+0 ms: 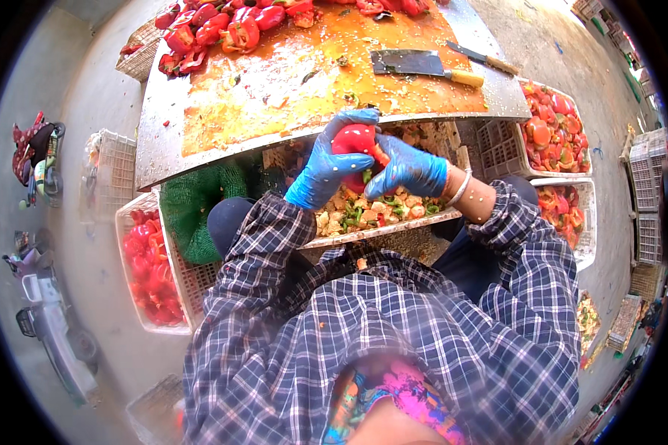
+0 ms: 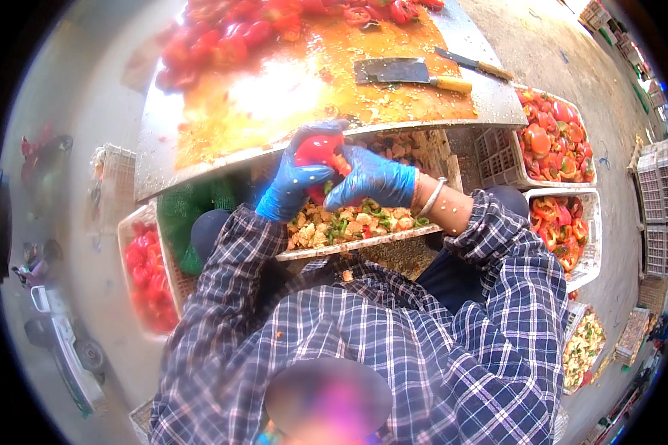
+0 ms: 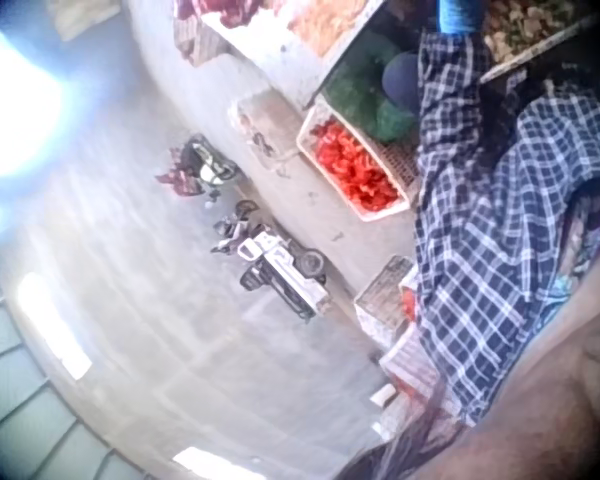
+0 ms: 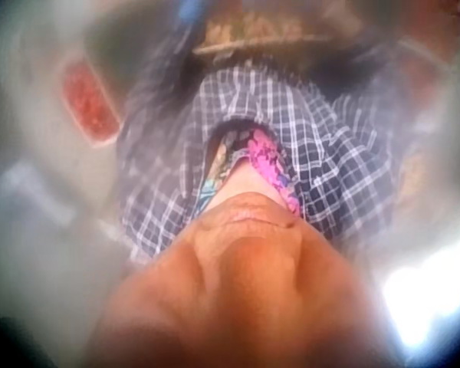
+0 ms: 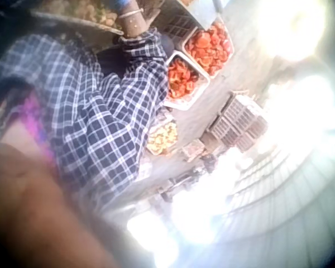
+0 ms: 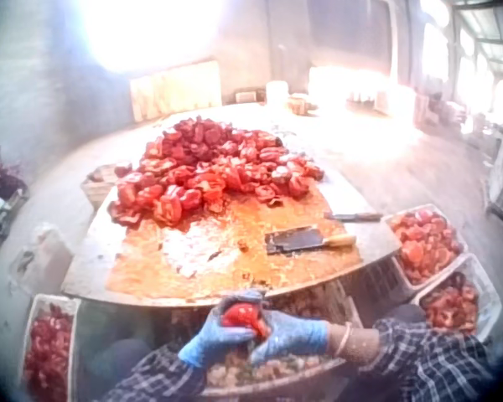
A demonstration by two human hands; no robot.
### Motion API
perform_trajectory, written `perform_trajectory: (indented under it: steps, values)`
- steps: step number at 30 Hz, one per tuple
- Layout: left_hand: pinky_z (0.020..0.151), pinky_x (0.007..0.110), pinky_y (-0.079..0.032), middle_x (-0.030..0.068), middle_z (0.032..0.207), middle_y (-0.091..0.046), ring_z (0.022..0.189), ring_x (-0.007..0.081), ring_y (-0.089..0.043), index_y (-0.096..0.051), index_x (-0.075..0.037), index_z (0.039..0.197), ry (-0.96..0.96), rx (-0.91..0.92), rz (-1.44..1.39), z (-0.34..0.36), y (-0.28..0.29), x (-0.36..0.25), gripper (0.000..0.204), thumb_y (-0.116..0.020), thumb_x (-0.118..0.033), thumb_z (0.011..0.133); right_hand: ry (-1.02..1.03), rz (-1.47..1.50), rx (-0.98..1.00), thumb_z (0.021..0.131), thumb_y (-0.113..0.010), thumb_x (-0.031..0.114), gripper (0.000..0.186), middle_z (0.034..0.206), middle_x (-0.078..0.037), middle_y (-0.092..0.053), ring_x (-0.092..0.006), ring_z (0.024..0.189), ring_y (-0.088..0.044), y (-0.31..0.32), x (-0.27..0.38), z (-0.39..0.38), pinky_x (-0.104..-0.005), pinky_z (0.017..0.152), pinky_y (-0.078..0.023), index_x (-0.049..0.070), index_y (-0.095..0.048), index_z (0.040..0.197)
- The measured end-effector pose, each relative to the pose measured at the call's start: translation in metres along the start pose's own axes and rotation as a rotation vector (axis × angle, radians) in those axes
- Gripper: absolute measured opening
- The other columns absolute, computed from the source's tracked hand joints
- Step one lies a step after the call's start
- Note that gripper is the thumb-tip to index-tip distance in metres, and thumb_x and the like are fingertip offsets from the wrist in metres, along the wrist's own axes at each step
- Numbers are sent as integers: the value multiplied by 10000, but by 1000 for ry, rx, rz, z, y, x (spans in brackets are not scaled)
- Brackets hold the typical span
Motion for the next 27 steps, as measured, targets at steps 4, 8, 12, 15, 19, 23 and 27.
perform_trajectory:
  steps: [4,8,12,15,19,23,27]
  values:
    - [1032,342,-418,84,1253,-560,1150,188,-547,-535,-46,1263,58,-27,-38,10,2,1,668,-810,-122,660,-45,-41,-72,691,-789,94,609,1092,-26,-618,-118,1014,-568,14,8,5,-271,901,-479,35,-550,1247]
    - [952,319,-476,76,1173,-599,1061,171,-590,-550,-43,1231,11,-118,20,12,3,0,533,-767,-117,750,-2,-46,-41,705,-797,120,551,1097,-54,-634,-124,993,-589,24,6,13,-275,890,-492,23,-566,1196]
    - [864,309,-517,62,1071,-624,984,162,-617,-574,-47,1160,128,-382,-224,12,20,21,354,-712,-189,866,218,-667,-453,684,-839,236,710,1134,-130,-639,-237,1037,-616,28,17,11,-351,926,-484,-7,-507,1262]
    - [804,328,-531,55,985,-616,925,175,-624,-581,-59,1057,52,-405,-308,16,28,25,300,-645,-322,928,269,-865,-606,686,-838,275,748,1137,-197,-614,-362,1049,-619,24,24,5,-399,894,-504,16,-461,1279]
    - [782,341,-546,64,988,-614,897,186,-635,-579,-72,1053,71,-395,-395,21,38,36,358,-598,-413,947,334,-828,-593,676,-865,270,737,1108,-172,-618,-299,1037,-626,19,26,6,-368,883,-503,47,-454,1245]
    - [844,388,-560,121,1185,-588,1051,226,-614,-497,-82,1312,168,-363,-443,15,10,19,628,-528,-577,927,416,-464,-618,749,-822,183,662,1162,-102,-570,-195,1071,-574,45,20,8,-333,931,-478,61,-437,1274]
    - [865,406,-556,129,1265,-542,1084,247,-601,-395,-139,1415,119,-378,-379,17,25,36,589,-557,-460,948,298,-215,-516,809,-749,262,475,1207,-121,-533,-231,1032,-578,49,7,18,-339,888,-489,36,-559,1180]
Point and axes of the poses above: each hand's wrist, its own z-axis towards the middle knuckle, its own y-axis out of the back of the hand, x = y × z, the point moved 8 cm from there along z, towards the middle knuckle
